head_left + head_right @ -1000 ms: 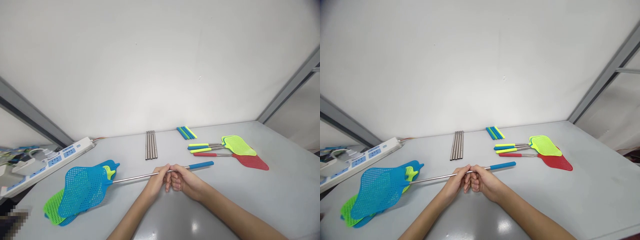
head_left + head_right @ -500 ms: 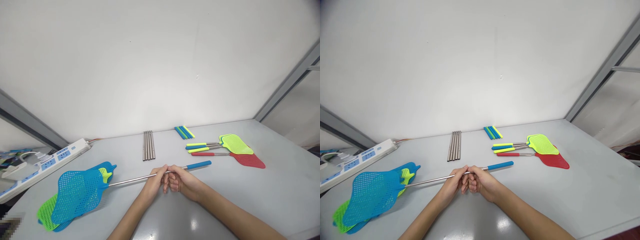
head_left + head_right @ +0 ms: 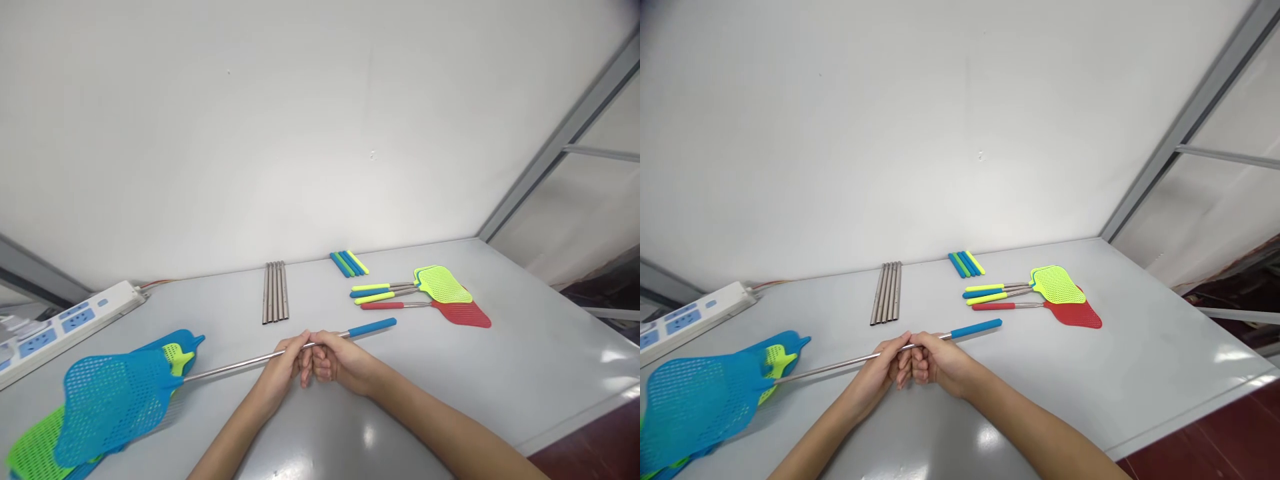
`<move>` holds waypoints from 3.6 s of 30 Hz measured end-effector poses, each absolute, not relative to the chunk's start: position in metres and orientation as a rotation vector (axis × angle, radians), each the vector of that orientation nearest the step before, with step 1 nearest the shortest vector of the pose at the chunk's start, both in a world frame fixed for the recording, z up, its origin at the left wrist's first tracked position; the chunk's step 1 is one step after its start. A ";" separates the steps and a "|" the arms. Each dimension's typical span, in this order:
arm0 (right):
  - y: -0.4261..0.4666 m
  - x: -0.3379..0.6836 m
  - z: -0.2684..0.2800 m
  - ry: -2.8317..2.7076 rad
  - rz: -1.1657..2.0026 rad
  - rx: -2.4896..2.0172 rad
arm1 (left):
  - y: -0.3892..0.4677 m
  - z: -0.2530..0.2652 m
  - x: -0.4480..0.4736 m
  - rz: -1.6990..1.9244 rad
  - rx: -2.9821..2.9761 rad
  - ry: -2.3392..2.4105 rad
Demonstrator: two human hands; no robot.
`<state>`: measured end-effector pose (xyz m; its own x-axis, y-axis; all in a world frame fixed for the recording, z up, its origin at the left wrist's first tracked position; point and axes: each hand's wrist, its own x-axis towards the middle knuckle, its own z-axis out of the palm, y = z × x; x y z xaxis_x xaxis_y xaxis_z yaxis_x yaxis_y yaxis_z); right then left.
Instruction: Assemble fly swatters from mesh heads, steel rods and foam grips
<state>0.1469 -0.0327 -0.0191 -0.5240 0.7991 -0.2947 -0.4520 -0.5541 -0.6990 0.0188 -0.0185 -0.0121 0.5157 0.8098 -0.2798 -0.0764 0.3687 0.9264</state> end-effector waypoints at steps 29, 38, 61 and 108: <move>-0.032 0.150 -0.017 -0.700 2.134 -0.778 | -0.018 -0.010 0.020 0.658 1.033 0.902; -0.036 0.149 -0.019 -0.684 2.141 -0.790 | -0.017 -0.015 0.020 0.653 1.019 0.855; -0.041 0.150 -0.009 -0.730 2.144 -0.861 | -0.020 -0.010 0.020 0.606 1.038 0.857; -0.035 0.157 -0.006 -0.648 1.996 -0.954 | 0.001 0.004 -0.007 0.478 0.887 0.876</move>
<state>0.1566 -0.0354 -0.0062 -0.3840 0.8369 -0.3901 -0.4480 -0.5383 -0.7138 -0.0069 0.0011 0.0044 0.5718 0.6825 -0.4552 -0.0143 0.5632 0.8262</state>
